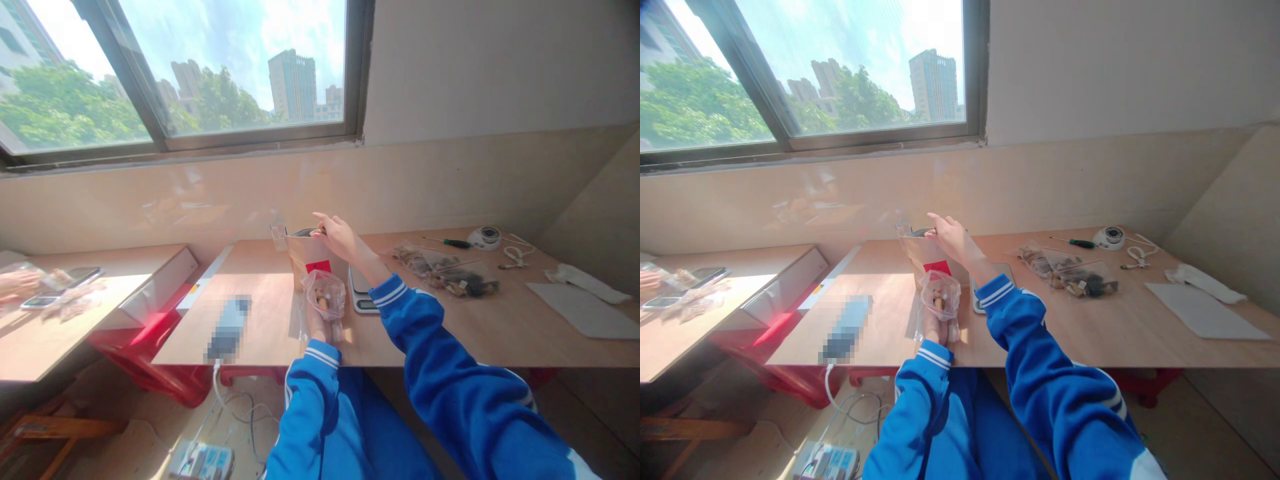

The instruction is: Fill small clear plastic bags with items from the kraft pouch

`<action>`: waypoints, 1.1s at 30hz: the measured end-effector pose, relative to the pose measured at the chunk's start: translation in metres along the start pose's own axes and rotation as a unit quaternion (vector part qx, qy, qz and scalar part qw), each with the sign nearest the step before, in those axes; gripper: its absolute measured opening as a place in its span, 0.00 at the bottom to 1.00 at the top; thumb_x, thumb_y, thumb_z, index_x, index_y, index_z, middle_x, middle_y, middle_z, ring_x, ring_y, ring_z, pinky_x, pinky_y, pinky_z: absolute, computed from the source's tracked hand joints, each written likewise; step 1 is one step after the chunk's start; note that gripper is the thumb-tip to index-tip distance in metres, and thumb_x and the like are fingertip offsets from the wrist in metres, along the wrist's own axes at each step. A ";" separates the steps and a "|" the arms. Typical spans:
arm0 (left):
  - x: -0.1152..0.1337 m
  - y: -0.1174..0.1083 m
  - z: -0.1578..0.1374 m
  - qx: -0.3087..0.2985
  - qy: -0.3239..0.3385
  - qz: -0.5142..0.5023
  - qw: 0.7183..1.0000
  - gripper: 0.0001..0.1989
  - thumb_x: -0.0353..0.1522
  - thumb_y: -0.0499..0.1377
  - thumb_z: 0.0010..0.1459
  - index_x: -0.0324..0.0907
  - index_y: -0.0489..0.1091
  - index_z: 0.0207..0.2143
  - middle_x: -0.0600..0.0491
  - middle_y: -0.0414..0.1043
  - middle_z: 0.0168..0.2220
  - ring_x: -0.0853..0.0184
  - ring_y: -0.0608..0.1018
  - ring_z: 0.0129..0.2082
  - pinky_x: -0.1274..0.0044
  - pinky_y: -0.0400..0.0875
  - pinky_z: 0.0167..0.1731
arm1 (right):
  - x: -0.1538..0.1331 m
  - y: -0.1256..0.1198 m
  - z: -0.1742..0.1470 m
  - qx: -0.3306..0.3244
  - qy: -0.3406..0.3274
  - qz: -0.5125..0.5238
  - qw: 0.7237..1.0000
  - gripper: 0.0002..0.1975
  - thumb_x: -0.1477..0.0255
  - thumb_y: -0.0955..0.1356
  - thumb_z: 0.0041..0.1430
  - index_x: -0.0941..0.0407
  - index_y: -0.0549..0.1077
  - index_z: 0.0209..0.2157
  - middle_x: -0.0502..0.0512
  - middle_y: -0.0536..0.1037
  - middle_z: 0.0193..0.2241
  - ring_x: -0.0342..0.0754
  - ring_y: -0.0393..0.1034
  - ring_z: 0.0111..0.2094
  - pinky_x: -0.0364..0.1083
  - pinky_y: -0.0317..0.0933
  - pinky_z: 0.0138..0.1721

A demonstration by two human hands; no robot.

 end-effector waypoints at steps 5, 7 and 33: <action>-0.002 -0.002 0.004 0.000 -0.008 0.001 1.000 0.19 0.42 0.58 0.54 0.38 0.73 0.42 0.52 0.75 0.28 0.70 0.76 0.23 0.79 0.71 0.25 | 0.002 0.005 0.000 -0.018 -0.007 -0.022 1.000 0.13 0.68 0.59 0.67 0.57 0.72 0.39 0.58 0.76 0.35 0.52 0.65 0.40 0.49 0.58 0.43; -0.002 -0.001 0.005 -0.004 -0.007 -0.001 1.000 0.20 0.42 0.58 0.54 0.37 0.73 0.43 0.51 0.76 0.29 0.69 0.77 0.24 0.78 0.71 0.25 | 0.000 0.004 -0.001 -0.024 -0.026 -0.023 0.999 0.14 0.68 0.58 0.67 0.57 0.73 0.36 0.57 0.77 0.34 0.52 0.66 0.40 0.50 0.57 0.44; -0.003 -0.007 0.005 0.016 -0.007 0.009 1.000 0.13 0.38 0.54 0.57 0.37 0.72 0.36 0.48 0.75 0.29 0.66 0.77 0.28 0.73 0.73 0.33 | 0.003 0.003 -0.003 0.030 -0.002 0.089 0.996 0.12 0.70 0.61 0.65 0.53 0.75 0.41 0.55 0.78 0.46 0.49 0.69 0.52 0.52 0.54 0.53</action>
Point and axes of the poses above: each hand's wrist, its own z-axis towards the middle knuckle, its own y-axis out of the palm, x = y × z, the point moved 7 cm from there along z, towards the middle knuckle
